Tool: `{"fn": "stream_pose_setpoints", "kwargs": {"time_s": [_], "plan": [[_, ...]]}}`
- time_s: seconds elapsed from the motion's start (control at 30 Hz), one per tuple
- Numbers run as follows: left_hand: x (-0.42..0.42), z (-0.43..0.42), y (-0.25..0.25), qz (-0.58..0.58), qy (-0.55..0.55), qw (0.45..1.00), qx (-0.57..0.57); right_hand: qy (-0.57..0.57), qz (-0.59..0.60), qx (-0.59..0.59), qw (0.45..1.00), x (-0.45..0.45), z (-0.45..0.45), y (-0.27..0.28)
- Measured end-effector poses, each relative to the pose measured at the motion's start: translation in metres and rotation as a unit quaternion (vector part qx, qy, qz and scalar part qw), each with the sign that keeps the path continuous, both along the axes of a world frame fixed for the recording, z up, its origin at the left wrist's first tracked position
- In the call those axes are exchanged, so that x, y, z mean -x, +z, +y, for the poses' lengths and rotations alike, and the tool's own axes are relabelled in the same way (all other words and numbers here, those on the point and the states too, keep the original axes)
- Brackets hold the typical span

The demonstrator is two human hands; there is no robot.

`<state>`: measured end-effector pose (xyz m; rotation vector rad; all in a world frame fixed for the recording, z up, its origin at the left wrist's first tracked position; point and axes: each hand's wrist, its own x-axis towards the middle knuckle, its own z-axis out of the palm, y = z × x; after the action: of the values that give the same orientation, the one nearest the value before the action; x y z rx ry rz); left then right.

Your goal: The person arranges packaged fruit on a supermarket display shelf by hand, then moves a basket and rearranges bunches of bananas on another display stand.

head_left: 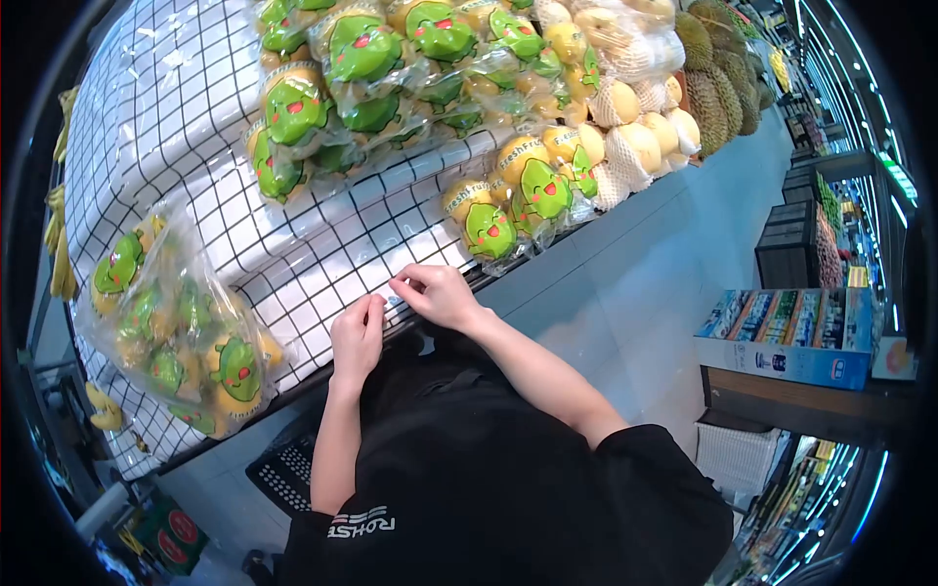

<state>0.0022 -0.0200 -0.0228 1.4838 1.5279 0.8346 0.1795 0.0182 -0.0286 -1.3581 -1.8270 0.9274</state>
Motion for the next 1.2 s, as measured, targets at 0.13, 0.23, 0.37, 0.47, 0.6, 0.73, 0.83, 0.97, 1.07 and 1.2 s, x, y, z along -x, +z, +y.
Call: {"fn": "stream_pose_setpoints", "kwargs": {"time_s": [0.13, 0.23, 0.37, 0.47, 0.6, 0.73, 0.83, 0.97, 1.07, 1.2], "plan": [[-0.002, 0.001, 0.001, -0.001, 0.011, 1.0, -0.002, 0.026, 0.042, 0.024, 0.998, -0.004, 0.003, 0.012], [-0.005, 0.002, 0.001, -0.021, 0.036, 0.999, 0.002, 0.067, 0.094, 0.021, 0.993, -0.028, 0.008, 0.054], [-0.007, 0.004, -0.007, -0.045, 0.083, 0.996, 0.004, -0.066, 0.169, -0.074, 0.981, -0.107, 0.035, 0.118], [-0.017, 0.009, -0.009, -0.064, 0.119, 0.991, 0.021, -0.281, 0.13, -0.117, 0.944, -0.177, 0.091, 0.13], [-0.058, 0.02, 0.001, -0.083, 0.155, 0.984, -0.029, -0.282, -0.034, -0.252, 0.925, -0.234, 0.162, 0.13], [-0.119, 0.037, 0.023, -0.127, 0.154, 0.978, -0.056, -0.235, -0.096, -0.277, 0.927, -0.251, 0.212, 0.118], [-0.155, 0.048, 0.041, -0.129, 0.13, 0.98, -0.074, -0.182, -0.108, -0.173, 0.962, -0.257, 0.235, 0.119], [-0.177, 0.055, 0.043, -0.135, 0.125, 0.98, -0.072, -0.161, -0.06, -0.073, 0.982, -0.266, 0.246, 0.131], [-0.19, 0.064, 0.051, -0.16, 0.132, 0.976, -0.066, -0.128, -0.031, -0.106, 0.986, -0.271, 0.251, 0.13], [-0.21, 0.079, 0.08, -0.18, 0.129, 0.973, -0.062, -0.124, 0.128, -0.047, 0.983, -0.277, 0.257, 0.127]]}}
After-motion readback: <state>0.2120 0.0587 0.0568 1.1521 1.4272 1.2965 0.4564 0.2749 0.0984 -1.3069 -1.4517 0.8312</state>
